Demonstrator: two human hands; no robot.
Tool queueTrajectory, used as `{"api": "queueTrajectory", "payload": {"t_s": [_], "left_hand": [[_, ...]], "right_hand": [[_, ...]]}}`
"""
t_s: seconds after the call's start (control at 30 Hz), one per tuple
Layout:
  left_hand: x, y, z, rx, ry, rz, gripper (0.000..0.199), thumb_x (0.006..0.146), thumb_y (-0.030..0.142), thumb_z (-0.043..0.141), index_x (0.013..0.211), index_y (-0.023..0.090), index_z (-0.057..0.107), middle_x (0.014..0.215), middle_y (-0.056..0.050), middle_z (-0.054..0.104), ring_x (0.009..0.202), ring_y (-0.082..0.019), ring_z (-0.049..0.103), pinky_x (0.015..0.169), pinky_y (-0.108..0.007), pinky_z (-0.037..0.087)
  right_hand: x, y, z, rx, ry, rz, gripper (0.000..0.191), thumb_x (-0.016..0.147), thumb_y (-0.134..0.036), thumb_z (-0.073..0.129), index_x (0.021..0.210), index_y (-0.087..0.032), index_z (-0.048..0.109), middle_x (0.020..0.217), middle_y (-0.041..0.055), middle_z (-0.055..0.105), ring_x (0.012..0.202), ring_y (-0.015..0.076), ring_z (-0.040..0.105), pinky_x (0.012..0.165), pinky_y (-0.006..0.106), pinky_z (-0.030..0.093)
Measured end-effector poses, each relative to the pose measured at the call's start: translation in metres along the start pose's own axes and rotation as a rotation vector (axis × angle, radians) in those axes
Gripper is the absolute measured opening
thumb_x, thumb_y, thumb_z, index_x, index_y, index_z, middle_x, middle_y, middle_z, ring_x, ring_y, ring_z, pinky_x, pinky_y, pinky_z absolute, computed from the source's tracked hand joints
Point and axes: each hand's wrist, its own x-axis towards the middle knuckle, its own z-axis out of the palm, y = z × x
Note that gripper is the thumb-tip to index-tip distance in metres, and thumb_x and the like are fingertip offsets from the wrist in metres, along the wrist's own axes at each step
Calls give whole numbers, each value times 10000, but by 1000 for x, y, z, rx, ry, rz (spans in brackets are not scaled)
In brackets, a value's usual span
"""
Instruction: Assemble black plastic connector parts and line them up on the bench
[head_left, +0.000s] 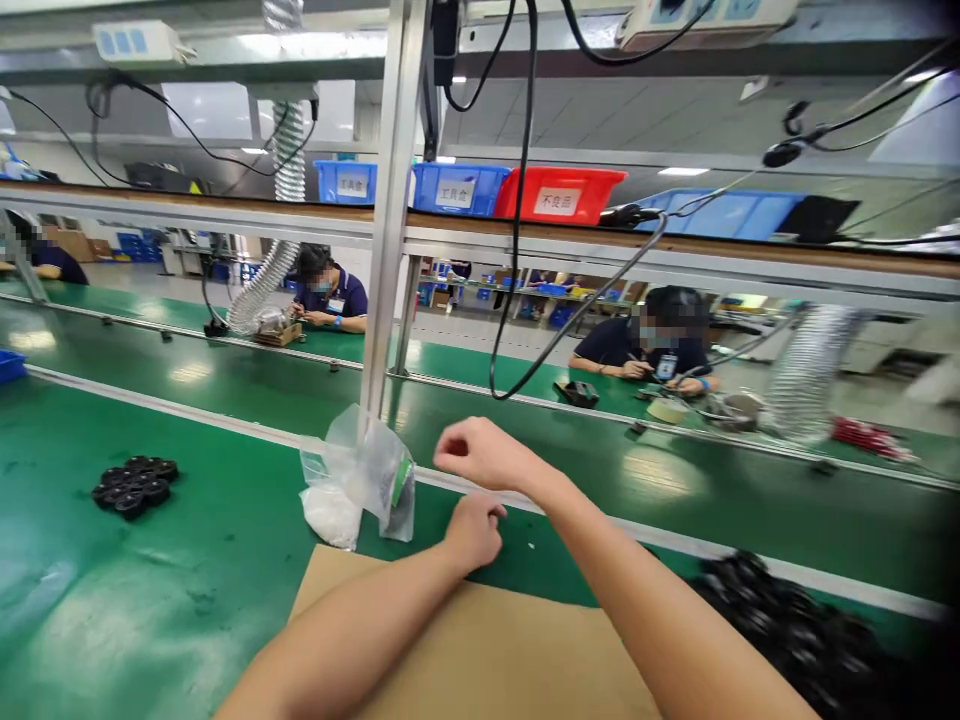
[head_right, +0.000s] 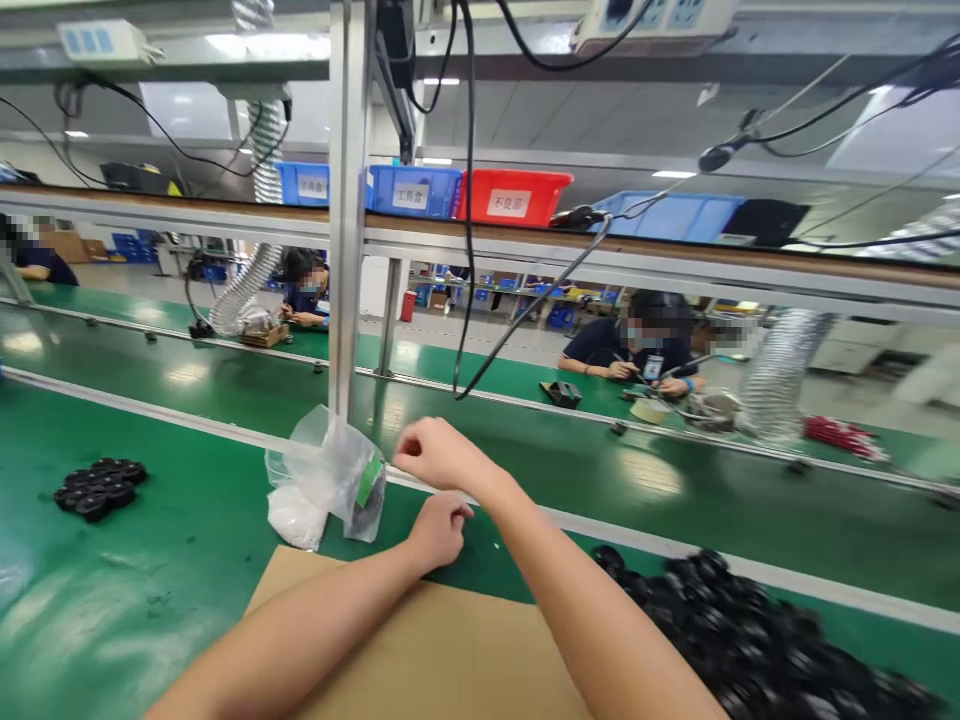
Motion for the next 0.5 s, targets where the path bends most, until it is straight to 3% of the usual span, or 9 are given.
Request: {"api": "queueTrajectory", "payload": {"t_s": [0.07, 0.13, 0.23, 0.3, 0.37, 0.43, 0.5], "left_hand": [[0, -2, 3, -3, 5, -10, 283, 849, 8, 519, 929, 152, 749, 1006, -114, 728, 995, -270, 661, 939, -415, 531], [-1, -3, 5, -9, 5, -13, 293, 861, 14, 508, 940, 160, 749, 1023, -108, 718, 1011, -267, 652, 945, -415, 526], [-3, -1, 5, -8, 6, -19, 304, 866, 10, 494, 943, 159, 748, 1018, -104, 707, 1013, -260, 643, 959, -416, 519], [-5, 1, 4, -6, 6, -21, 306, 862, 6, 492, 938, 156, 748, 1019, -107, 708, 1003, -258, 641, 957, -413, 519], [-5, 4, 4, -6, 6, -26, 308, 860, 8, 492, 931, 159, 750, 1032, -112, 710, 1003, -262, 641, 957, -416, 520], [-4, 5, 4, -11, 4, -38, 301, 860, 15, 500, 928, 162, 754, 1052, -124, 711, 1025, -279, 640, 963, -430, 517], [-3, 6, 3, -32, -14, -42, 276, 858, 28, 532, 953, 158, 755, 1057, -142, 712, 1046, -299, 641, 962, -441, 519]], "right_hand": [[-31, 51, 3, -35, -120, 186, 99, 746, -90, 697, 706, -168, 742, 665, -5, 695, 642, 147, 601, 576, 229, 377], [-60, 92, 17, -60, -149, 337, 107, 680, -50, 735, 692, -156, 734, 653, 9, 694, 638, 162, 619, 565, 229, 378], [-92, 127, 46, -69, -127, 471, 82, 719, -93, 754, 768, -156, 735, 714, 25, 715, 685, 181, 655, 577, 227, 405], [-103, 136, 60, -82, -96, 496, 84, 769, -94, 706, 732, -169, 711, 720, 33, 714, 709, 192, 668, 599, 239, 426], [-107, 136, 64, -112, -69, 496, 205, 750, -50, 678, 603, -189, 644, 663, 48, 686, 698, 216, 669, 617, 272, 440], [-99, 124, 59, -146, -33, 478, 312, 720, -15, 671, 506, -212, 559, 610, 73, 652, 664, 246, 659, 622, 320, 447], [-80, 96, 49, -151, 55, 386, 320, 766, -30, 658, 534, -228, 561, 654, 101, 662, 684, 272, 656, 640, 362, 461]]}}
